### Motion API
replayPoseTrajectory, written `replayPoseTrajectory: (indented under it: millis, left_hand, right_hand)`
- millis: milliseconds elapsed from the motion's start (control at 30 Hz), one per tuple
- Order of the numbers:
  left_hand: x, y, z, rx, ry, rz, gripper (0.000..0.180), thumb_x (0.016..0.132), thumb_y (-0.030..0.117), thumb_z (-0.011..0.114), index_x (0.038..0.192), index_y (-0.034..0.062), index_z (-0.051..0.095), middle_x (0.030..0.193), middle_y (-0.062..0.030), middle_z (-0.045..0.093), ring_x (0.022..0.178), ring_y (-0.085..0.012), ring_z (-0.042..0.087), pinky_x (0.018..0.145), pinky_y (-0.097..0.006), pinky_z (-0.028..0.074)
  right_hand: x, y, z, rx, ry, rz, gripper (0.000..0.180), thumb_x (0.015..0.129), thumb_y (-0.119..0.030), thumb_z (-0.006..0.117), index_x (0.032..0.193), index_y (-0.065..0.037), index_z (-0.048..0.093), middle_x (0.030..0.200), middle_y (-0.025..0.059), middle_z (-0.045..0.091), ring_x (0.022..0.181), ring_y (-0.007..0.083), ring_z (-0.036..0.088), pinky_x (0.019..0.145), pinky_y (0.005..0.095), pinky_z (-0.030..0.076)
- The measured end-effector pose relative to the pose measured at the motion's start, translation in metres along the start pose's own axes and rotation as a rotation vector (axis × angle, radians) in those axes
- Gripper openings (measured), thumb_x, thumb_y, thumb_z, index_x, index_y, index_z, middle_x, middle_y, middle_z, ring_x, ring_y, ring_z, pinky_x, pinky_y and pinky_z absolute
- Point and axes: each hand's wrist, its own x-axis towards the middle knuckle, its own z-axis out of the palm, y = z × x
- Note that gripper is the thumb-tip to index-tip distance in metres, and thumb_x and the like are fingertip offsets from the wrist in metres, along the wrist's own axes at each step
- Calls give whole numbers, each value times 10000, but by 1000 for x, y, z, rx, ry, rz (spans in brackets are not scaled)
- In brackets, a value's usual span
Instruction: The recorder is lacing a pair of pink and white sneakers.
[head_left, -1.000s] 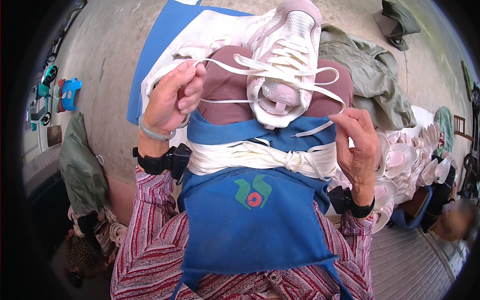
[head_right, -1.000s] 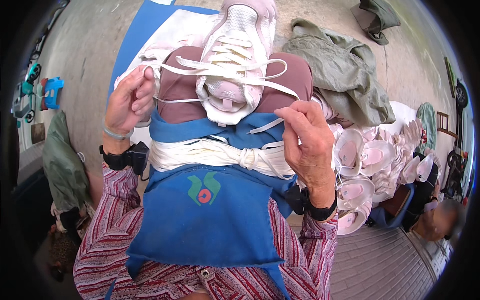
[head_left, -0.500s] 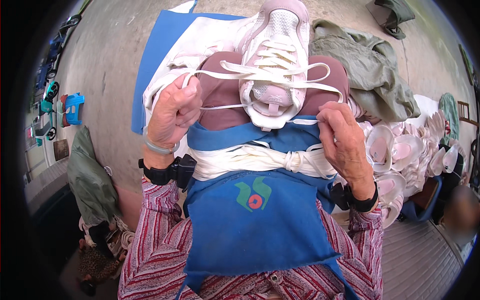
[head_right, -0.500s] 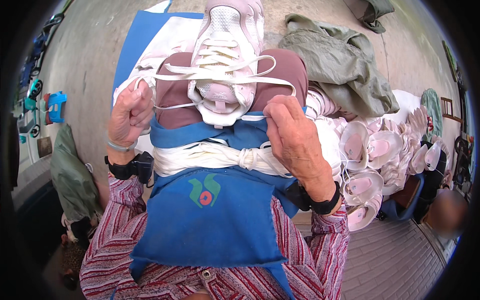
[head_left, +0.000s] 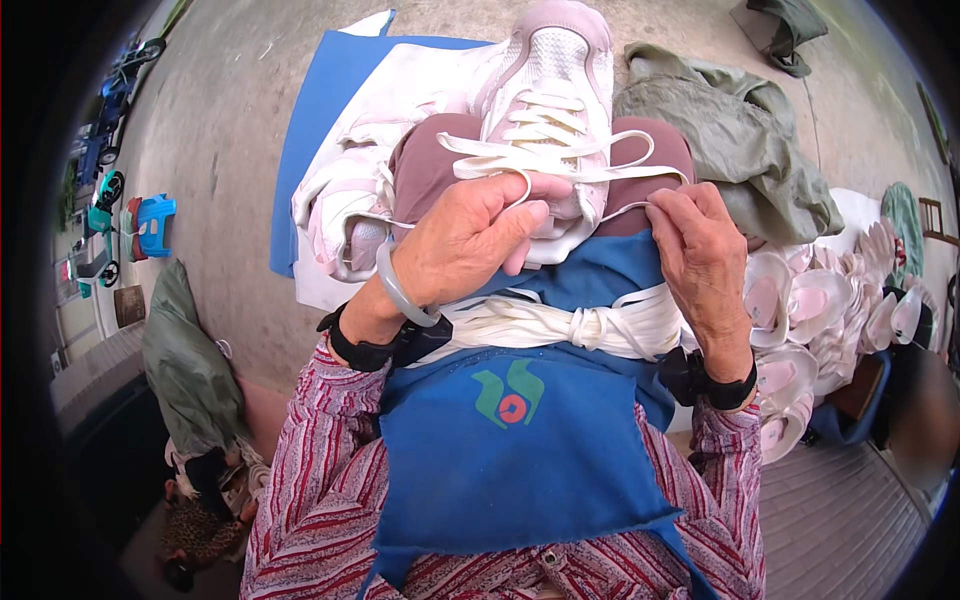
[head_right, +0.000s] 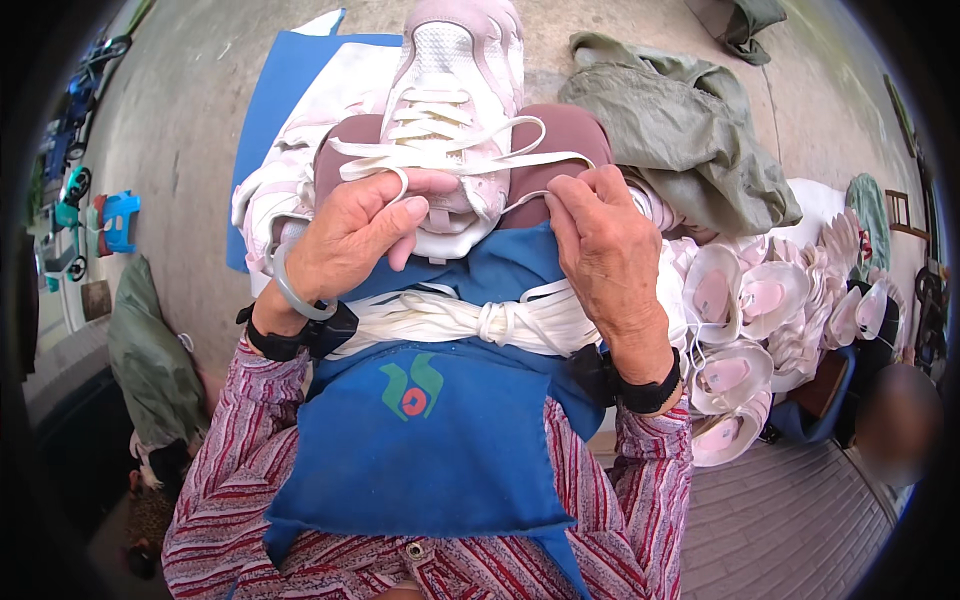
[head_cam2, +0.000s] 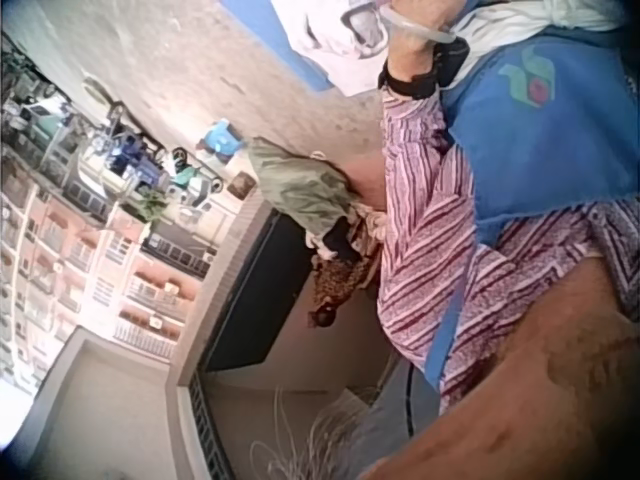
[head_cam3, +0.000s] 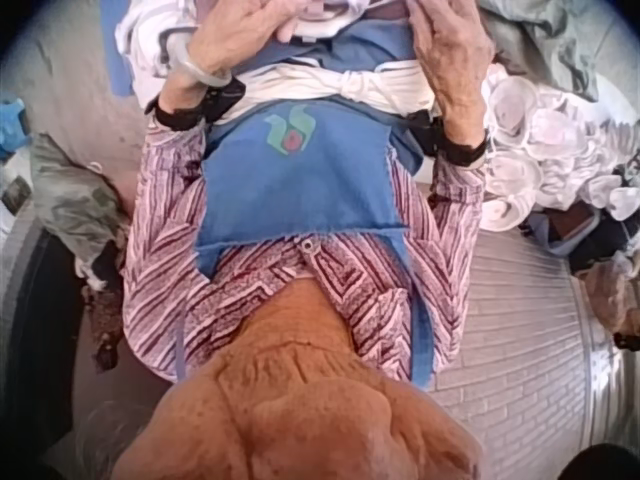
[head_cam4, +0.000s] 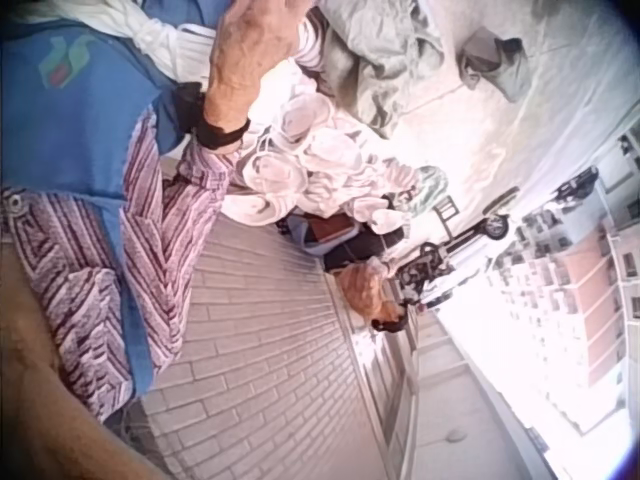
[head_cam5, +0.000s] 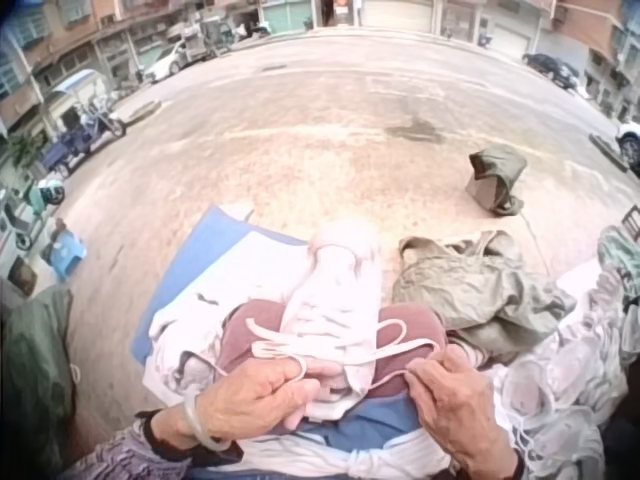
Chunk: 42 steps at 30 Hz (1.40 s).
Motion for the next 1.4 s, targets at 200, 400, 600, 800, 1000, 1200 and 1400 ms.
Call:
replayPoseTrajectory:
  millis: [200,400,600,800,1000,1200,1400]
  left_hand:
    - [7,-3,0,-92,-2,8,351,983,211,479,1233,-23,555,665,19,542,598,-35,493,575,-187,414]
    - [7,0,4,-124,7,0,352,978,196,497,1250,-22,543,691,15,551,614,-39,500,587,-188,417]
    - [4,-3,2,-2,-81,-30,331,981,171,493,1242,-28,538,925,-5,620,639,-22,489,592,-164,415]
    - [6,-3,9,-42,-14,-36,306,975,163,500,1205,-32,558,909,-4,625,642,-27,500,599,-169,422]
    - [10,1,18,0,85,22,309,946,156,500,1154,-64,565,727,-31,588,637,-84,552,605,-246,471]
    - [-8,10,-4,305,-89,-48,293,951,222,554,1090,-31,598,711,17,548,633,-35,479,555,-188,375]
    - [-56,9,-56,-69,109,-86,341,965,331,502,911,7,596,584,36,421,498,-29,316,445,-204,244]
  right_hand:
    - [-2,-13,-1,-164,-40,-63,224,765,-27,624,986,-66,621,1023,69,544,684,240,619,580,349,501]
    - [0,-11,5,-178,-172,-111,227,761,-4,637,979,-62,606,1042,59,540,786,252,625,631,358,516]
    - [0,-10,4,83,-74,7,143,817,4,620,948,-52,603,876,107,557,737,283,602,625,352,482]
    - [5,-11,9,212,-17,-15,113,810,-25,647,910,-33,595,773,114,537,699,292,581,598,380,472]
    - [18,-15,13,323,58,55,93,810,-37,655,893,-17,617,761,122,569,697,289,581,612,359,460]
    - [13,-9,-4,421,-119,19,87,814,-56,653,885,-13,628,752,92,573,672,219,574,595,317,440]
    - [4,-21,-55,1248,-510,286,139,868,-87,616,814,40,627,712,51,551,506,73,464,446,213,346]
